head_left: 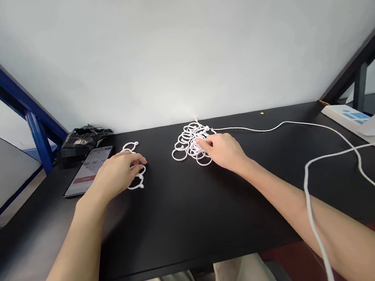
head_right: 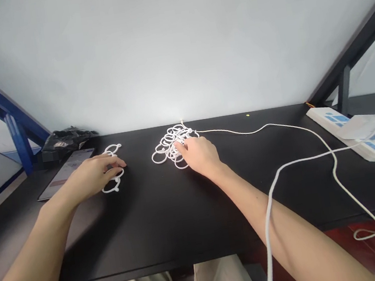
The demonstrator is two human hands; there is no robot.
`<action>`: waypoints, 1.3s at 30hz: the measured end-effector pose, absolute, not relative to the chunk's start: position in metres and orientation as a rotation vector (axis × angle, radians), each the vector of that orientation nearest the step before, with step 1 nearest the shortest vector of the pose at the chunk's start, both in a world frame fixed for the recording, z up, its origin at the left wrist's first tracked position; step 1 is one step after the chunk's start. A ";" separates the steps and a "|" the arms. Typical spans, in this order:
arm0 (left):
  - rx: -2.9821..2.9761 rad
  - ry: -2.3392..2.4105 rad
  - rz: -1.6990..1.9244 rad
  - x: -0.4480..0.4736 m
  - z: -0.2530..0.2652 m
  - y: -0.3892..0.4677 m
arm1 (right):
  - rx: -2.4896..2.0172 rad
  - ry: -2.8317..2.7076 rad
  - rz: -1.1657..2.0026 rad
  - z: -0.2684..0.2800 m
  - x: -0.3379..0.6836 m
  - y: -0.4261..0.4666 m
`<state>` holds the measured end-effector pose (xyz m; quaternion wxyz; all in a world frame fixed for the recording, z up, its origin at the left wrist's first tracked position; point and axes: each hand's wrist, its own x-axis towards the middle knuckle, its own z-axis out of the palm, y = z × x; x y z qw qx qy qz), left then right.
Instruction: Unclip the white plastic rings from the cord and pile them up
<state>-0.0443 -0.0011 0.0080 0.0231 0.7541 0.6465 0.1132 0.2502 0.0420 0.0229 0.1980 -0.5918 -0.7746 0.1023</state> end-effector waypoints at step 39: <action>2.959 1.455 0.872 0.036 0.005 -0.015 | -1.353 -2.462 0.371 0.022 0.218 -0.001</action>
